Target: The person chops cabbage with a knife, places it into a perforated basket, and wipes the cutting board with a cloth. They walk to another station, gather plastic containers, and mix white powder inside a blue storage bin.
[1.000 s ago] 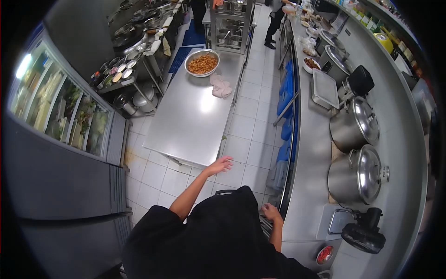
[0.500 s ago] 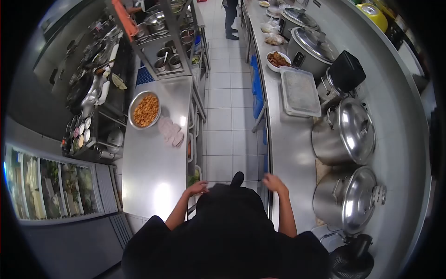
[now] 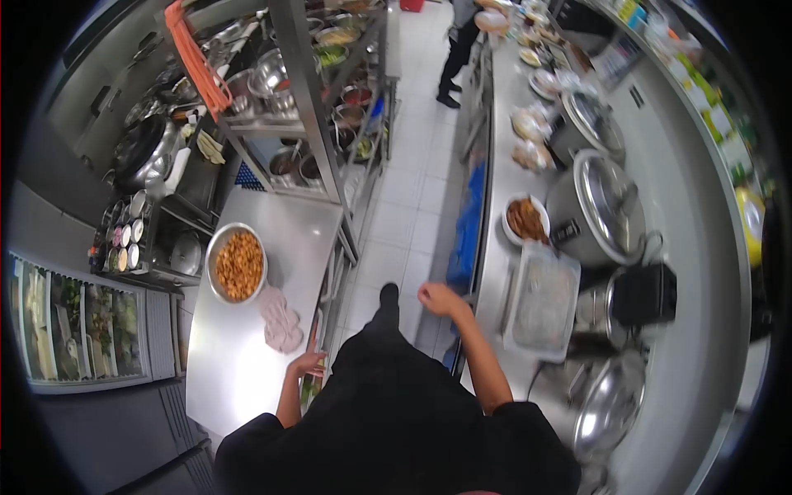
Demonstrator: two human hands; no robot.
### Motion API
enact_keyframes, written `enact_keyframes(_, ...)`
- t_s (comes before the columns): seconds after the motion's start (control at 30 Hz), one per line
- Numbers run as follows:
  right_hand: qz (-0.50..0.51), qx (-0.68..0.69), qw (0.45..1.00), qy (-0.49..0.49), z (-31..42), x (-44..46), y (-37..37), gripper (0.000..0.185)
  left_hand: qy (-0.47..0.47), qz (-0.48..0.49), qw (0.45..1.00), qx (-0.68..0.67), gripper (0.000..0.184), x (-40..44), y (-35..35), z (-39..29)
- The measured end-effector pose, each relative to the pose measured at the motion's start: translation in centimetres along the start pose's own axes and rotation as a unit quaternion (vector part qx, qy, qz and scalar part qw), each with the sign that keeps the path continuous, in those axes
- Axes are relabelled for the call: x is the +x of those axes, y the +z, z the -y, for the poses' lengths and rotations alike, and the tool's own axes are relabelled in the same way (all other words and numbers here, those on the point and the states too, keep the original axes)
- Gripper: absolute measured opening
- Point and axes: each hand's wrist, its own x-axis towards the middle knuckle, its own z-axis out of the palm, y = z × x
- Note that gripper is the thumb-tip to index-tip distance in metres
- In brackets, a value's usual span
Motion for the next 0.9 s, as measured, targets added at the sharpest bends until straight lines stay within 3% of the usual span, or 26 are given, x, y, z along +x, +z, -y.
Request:
enact_keyframes(0.03, 0.012, 0.031, 0.999, 0.000, -0.9, 1.1, -0.8, 0.028, 0.031, 0.077, 0.997, 0.003, 0.075, 5.2, -1.3, -0.6)
enact_keyframes(0.17, 0.075, 0.056, 0.993, 0.068, -5.4, 3.2, -2.5, 0.035, 0.121, 0.035, 0.979, 0.159, 0.070, 9.8, 0.7, -20.2)
enact_keyframes(0.27, 0.020, 0.105, 0.989, 0.101, -8.4, 4.8, -4.8, 0.036, 0.316, -0.050, 0.883, 0.343, 0.064, 22.1, 0.4, -31.1)
enact_keyframes(0.33, -0.011, 0.183, 0.967, 0.176, -7.1, 6.0, -8.9, 0.037, 0.329, -0.057, 0.864, 0.377, 0.058, 19.2, 2.8, -43.8)
enact_keyframes(0.4, -0.061, 0.214, 0.961, 0.165, -7.9, 8.8, -12.1, 0.036, 0.409, -0.046, 0.848, 0.335, 0.052, 19.0, 5.1, -53.5)
enact_keyframes(0.5, -0.063, 0.234, 0.959, 0.146, -9.9, 14.1, -17.9, 0.036, 0.374, 0.061, 0.905, 0.192, 0.051, 21.8, 7.8, -64.2)
enact_keyframes(0.6, -0.089, 0.262, 0.953, 0.123, -12.8, 20.1, -24.1, 0.038, 0.401, 0.009, 0.847, 0.350, 0.050, 30.4, 7.8, -69.9)
enact_keyframes(0.7, -0.125, 0.283, 0.947, 0.080, -15.1, 26.6, -32.3, 0.030, 0.338, 0.005, 0.836, 0.432, 0.050, 33.9, 7.0, -72.4)
enact_keyframes(0.77, -0.120, 0.264, 0.955, 0.055, -18.5, 31.7, -37.7, 0.027, 0.263, 0.098, 0.841, 0.463, 0.057, 39.3, 5.1, -70.6)
enact_keyframes(0.8, -0.108, 0.280, 0.952, 0.056, -20.2, 34.3, -40.4, 0.026, 0.203, 0.178, 0.803, 0.531, 0.059, 39.4, 4.3, -70.7)
enact_keyframes(0.87, -0.100, 0.227, 0.968, 0.048, -21.8, 39.5, -47.4, 0.026, 0.073, 0.177, 0.869, 0.457, 0.058, 37.2, 3.9, -71.8)
enact_keyframes(0.9, -0.108, 0.217, 0.969, 0.046, -22.2, 42.2, -50.8, 0.025, 0.025, 0.140, 0.928, 0.343, 0.055, 36.5, 3.9, -71.8)
